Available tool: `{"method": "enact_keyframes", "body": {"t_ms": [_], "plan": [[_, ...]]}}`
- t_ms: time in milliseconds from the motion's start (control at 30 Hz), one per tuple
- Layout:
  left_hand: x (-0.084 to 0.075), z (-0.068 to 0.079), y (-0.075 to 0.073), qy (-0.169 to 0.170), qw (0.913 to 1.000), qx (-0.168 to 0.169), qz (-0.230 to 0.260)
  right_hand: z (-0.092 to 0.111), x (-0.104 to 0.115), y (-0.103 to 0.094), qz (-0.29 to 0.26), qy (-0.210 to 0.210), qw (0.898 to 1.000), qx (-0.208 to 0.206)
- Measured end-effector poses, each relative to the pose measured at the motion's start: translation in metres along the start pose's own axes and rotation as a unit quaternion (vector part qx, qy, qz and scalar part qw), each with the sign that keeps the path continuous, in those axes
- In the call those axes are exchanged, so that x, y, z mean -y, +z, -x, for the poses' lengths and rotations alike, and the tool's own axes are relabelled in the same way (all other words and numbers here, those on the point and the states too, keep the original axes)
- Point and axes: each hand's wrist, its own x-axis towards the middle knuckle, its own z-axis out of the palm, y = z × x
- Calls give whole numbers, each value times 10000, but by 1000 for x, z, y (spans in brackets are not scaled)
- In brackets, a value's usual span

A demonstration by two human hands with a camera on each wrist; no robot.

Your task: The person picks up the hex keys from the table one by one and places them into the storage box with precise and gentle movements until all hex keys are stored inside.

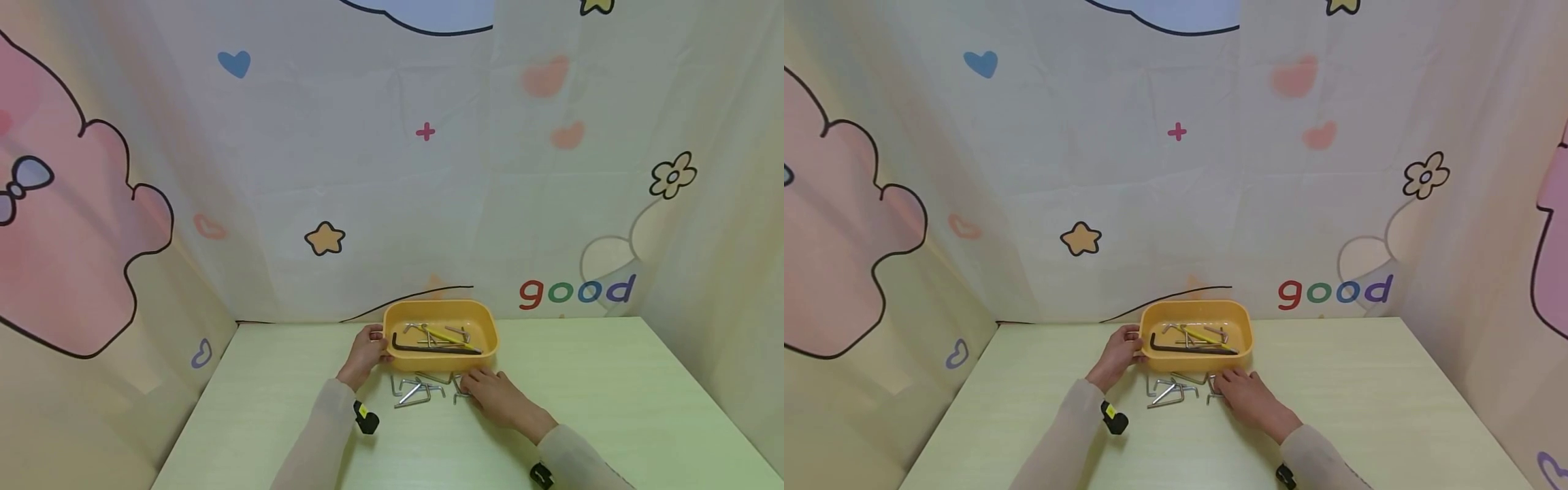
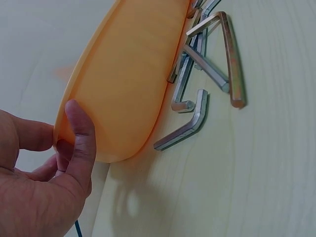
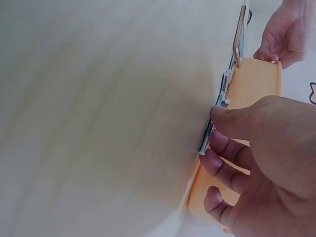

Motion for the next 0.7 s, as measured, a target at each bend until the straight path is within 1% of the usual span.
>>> {"method": "enact_keyframes", "body": {"t_ms": [100, 133, 267, 333, 367, 533, 700], "plan": [[0, 1, 0, 40, 10000, 20, -20, 0, -1, 2, -66, 50, 10000, 32], [-3, 4, 0, 36, 10000, 38, -27, 0, -1, 3, -79, 46, 10000, 35], [-3, 3, 0, 10, 10000, 53, -16, -2, 0, 3, -50, -44, 10000, 56], [-3, 3, 0, -13, 10000, 65, 12, -2, 2, 3, -33, -36, 9999, 113], [0, 1, 0, -9, 10000, 67, 29, -2, 2, 3, -23, -18, 9999, 152], [1, 2, 0, 38, 9999, 97, 38, -2, 3, 2, -30, 82, 9994, 332], [-1, 2, 0, 49, 10000, 82, 22, -1, 2, 0, 11, 37, 9997, 251]]}}
